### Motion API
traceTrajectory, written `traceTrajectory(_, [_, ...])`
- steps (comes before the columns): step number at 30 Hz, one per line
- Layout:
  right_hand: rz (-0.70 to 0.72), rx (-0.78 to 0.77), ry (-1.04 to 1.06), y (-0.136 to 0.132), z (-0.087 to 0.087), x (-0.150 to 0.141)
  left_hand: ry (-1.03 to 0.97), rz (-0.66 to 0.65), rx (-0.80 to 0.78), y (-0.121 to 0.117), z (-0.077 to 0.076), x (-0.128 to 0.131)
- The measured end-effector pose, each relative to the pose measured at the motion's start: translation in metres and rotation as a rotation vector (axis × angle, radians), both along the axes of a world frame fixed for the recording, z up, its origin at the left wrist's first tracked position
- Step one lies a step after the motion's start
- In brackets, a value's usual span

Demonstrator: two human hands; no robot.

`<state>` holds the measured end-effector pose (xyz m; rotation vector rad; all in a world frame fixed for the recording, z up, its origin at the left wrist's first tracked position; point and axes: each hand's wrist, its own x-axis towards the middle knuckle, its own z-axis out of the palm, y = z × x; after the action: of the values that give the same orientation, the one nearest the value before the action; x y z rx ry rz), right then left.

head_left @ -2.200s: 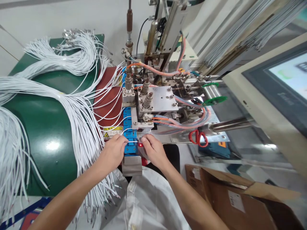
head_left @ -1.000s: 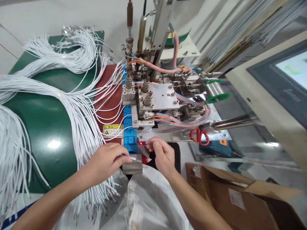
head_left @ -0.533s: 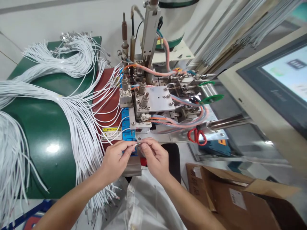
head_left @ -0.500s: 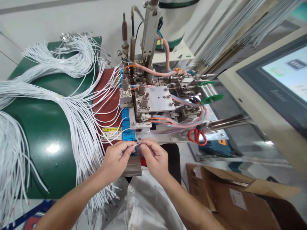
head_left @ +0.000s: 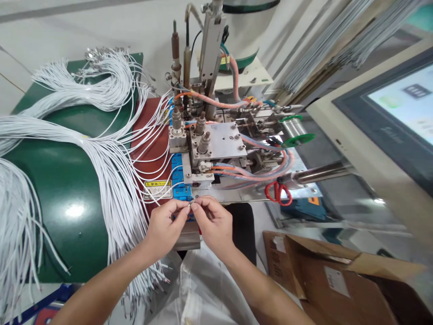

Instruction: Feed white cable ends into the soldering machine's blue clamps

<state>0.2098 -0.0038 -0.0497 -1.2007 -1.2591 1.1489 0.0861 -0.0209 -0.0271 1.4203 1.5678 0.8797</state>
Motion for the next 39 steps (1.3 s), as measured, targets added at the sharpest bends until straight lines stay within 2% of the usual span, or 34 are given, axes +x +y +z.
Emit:
traceTrajectory(6, [-0.034,-0.139,0.134,-0.002,0.002,-0.009,0.004,0.089,0.053,-0.006,-0.01,0.004])
traceTrajectory(13, [-0.054,-0.208,0.176,-0.002,0.006,-0.014,-0.043,0.158,0.095,-0.008,-0.019,0.007])
traceTrajectory(15, [-0.063,-0.117,0.11,-0.002,0.005,-0.014,-0.054,0.156,0.089,-0.008,-0.019,0.007])
traceTrajectory(19, [-0.07,0.291,-0.175,0.001,0.002,-0.008,-0.046,0.146,0.04,-0.007,-0.017,0.005])
traceTrajectory(21, [0.024,0.411,-0.27,0.007,0.002,0.001,-0.022,0.11,0.014,-0.005,-0.013,0.001])
traceTrajectory(22, [0.098,0.421,-0.301,0.011,0.004,0.006,-0.006,0.072,0.001,-0.003,-0.01,-0.002])
traceTrajectory(26, [0.467,0.323,-0.418,0.024,0.016,0.026,0.105,-0.226,-0.092,0.005,0.007,-0.015])
traceTrajectory(28, [0.554,0.284,-0.443,0.024,0.02,0.029,0.133,-0.314,-0.147,0.008,0.013,-0.019])
traceTrajectory(29, [0.518,0.262,-0.433,0.022,0.021,0.028,0.124,-0.3,-0.166,0.008,0.015,-0.018])
traceTrajectory(32, [0.219,0.176,-0.336,0.012,0.016,0.017,0.034,-0.117,-0.158,0.006,0.012,-0.012])
traceTrajectory(34, [0.096,0.15,-0.29,0.005,0.011,0.011,-0.028,-0.021,-0.124,0.004,0.007,-0.006])
traceTrajectory(36, [0.084,0.151,-0.279,0.001,0.007,0.008,-0.081,0.022,-0.11,0.002,0.002,-0.003])
traceTrajectory(39, [0.148,0.11,-0.279,0.001,0.006,0.01,-0.148,0.042,-0.133,0.002,-0.003,-0.003])
